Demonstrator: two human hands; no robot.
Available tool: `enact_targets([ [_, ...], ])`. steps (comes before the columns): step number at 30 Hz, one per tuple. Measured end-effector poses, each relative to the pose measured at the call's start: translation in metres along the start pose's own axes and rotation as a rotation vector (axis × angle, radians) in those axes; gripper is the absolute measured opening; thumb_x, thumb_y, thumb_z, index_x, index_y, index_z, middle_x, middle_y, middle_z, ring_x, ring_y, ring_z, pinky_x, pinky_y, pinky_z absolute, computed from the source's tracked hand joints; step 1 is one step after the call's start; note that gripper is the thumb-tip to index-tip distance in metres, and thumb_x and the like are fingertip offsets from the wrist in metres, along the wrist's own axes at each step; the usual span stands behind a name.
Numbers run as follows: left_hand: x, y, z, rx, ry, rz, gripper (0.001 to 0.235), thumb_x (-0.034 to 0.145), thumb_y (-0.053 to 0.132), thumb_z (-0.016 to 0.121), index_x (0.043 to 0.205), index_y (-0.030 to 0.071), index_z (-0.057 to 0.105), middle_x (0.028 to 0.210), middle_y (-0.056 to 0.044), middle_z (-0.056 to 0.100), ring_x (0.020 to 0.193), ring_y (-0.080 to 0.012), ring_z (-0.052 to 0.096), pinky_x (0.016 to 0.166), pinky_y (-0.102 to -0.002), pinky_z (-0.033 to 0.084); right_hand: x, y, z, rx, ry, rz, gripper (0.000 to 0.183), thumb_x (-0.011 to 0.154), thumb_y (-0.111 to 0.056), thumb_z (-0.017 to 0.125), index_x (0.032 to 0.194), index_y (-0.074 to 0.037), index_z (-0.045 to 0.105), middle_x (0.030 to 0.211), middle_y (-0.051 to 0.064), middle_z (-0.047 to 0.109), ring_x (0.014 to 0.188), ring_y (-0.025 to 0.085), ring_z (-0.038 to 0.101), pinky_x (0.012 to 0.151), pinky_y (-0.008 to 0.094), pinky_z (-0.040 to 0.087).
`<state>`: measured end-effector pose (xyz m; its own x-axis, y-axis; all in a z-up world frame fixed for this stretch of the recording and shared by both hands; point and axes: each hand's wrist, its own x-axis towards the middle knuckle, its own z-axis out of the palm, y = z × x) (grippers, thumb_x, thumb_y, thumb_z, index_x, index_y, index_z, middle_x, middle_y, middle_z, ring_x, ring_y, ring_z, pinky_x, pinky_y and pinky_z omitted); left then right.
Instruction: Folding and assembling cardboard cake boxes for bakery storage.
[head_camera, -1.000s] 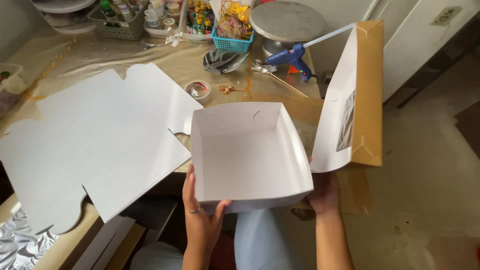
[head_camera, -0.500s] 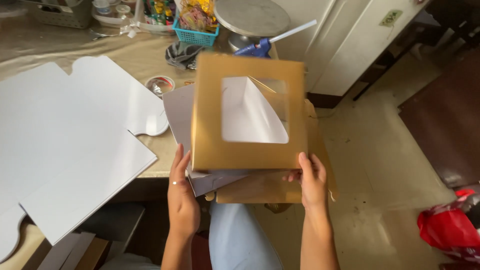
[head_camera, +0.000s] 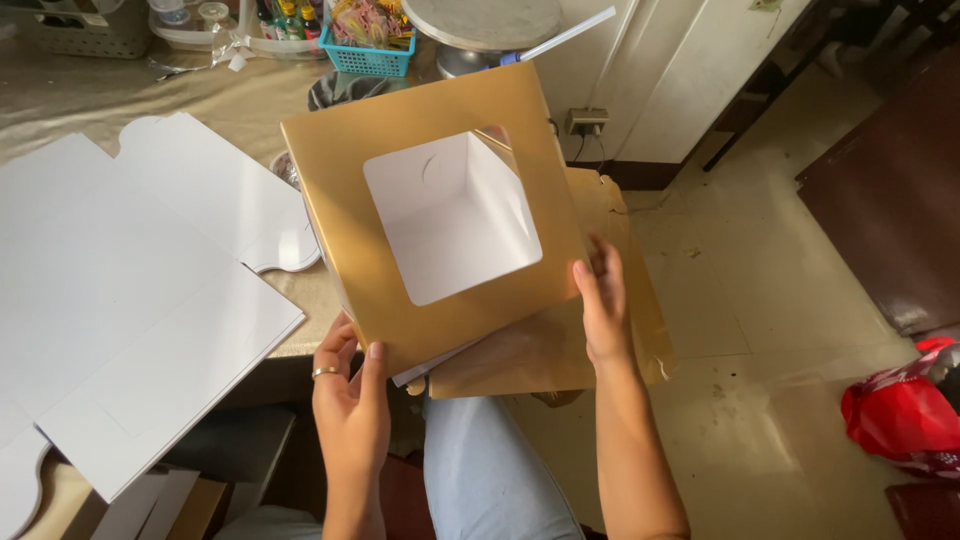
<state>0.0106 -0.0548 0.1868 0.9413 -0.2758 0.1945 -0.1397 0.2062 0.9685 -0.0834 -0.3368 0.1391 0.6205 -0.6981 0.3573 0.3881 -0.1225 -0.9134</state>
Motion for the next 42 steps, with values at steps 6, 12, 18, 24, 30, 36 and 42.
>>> enact_targets([
  [6,0.001,-0.002,0.014,0.045,0.017,0.018,0.043,0.101,0.018,0.06,0.134,-0.007,0.049,0.151,-0.021,0.051,0.135,-0.0235,0.055,0.111,-0.039,0.046,0.024,0.004,-0.002,-0.103,0.003,0.16,0.044,0.107,-0.032,0.051,0.137,-0.002,0.059,0.134,0.005,0.062,0.127,0.015,0.052,0.111,0.03,0.037],
  [12,0.009,-0.027,0.004,-0.019,0.089,0.082,0.045,0.106,0.02,0.05,0.142,-0.007,0.043,0.143,-0.019,0.055,0.127,-0.021,0.058,0.108,-0.035,0.046,0.025,0.012,0.001,-0.071,-0.086,0.125,0.044,0.109,-0.034,0.049,0.138,-0.003,0.058,0.132,0.003,0.063,0.125,0.014,0.053,0.11,0.031,0.038],
  [18,0.016,-0.034,-0.012,0.083,0.183,0.176,0.046,0.114,0.024,0.037,0.147,-0.008,0.043,0.14,-0.018,0.058,0.129,-0.0212,0.055,0.113,-0.034,0.042,0.02,0.008,0.015,-0.067,-0.266,0.034,0.061,0.109,-0.049,0.038,0.145,-0.002,0.054,0.137,0.001,0.063,0.123,0.015,0.054,0.11,0.031,0.041],
  [24,0.019,-0.029,-0.015,0.0,0.159,0.209,0.053,0.114,0.023,0.036,0.155,-0.002,0.014,0.147,-0.019,0.056,0.135,-0.0237,0.053,0.118,-0.035,0.036,0.011,0.019,0.02,-0.096,-0.367,0.06,0.069,0.106,-0.044,0.062,0.15,0.006,0.045,0.128,0.009,0.049,0.116,0.017,0.044,0.103,0.032,0.036],
  [30,0.006,-0.029,-0.031,0.035,0.114,0.124,0.05,0.111,0.017,0.038,0.155,-0.004,0.028,0.15,-0.021,0.054,0.138,-0.0246,0.052,0.118,-0.036,0.037,-0.015,-0.014,0.023,-0.075,-0.224,0.119,0.069,0.099,-0.023,0.067,0.156,0.003,0.038,0.136,0.011,0.058,0.113,0.012,0.058,0.099,0.029,0.048],
  [36,0.012,-0.02,-0.072,0.05,0.059,0.035,0.055,0.101,0.009,0.046,0.153,-0.003,0.033,0.152,-0.026,0.051,0.14,-0.0315,0.051,0.116,-0.041,0.039,-0.017,-0.032,0.0,-0.124,-0.283,0.18,0.071,0.096,-0.02,0.067,0.156,0.002,0.035,0.154,0.014,0.045,0.108,0.014,0.059,0.094,0.029,0.051],
  [42,0.067,0.02,-0.063,0.292,-0.084,-0.08,0.079,0.093,0.025,0.06,0.158,0.002,0.02,0.159,-0.028,0.035,0.147,-0.0373,0.039,0.114,-0.046,0.038,0.042,-0.027,0.03,-0.149,-0.353,0.036,0.081,0.102,-0.035,0.063,0.161,0.001,0.022,0.164,0.018,0.035,0.134,0.022,0.05,0.11,0.037,0.044],
])
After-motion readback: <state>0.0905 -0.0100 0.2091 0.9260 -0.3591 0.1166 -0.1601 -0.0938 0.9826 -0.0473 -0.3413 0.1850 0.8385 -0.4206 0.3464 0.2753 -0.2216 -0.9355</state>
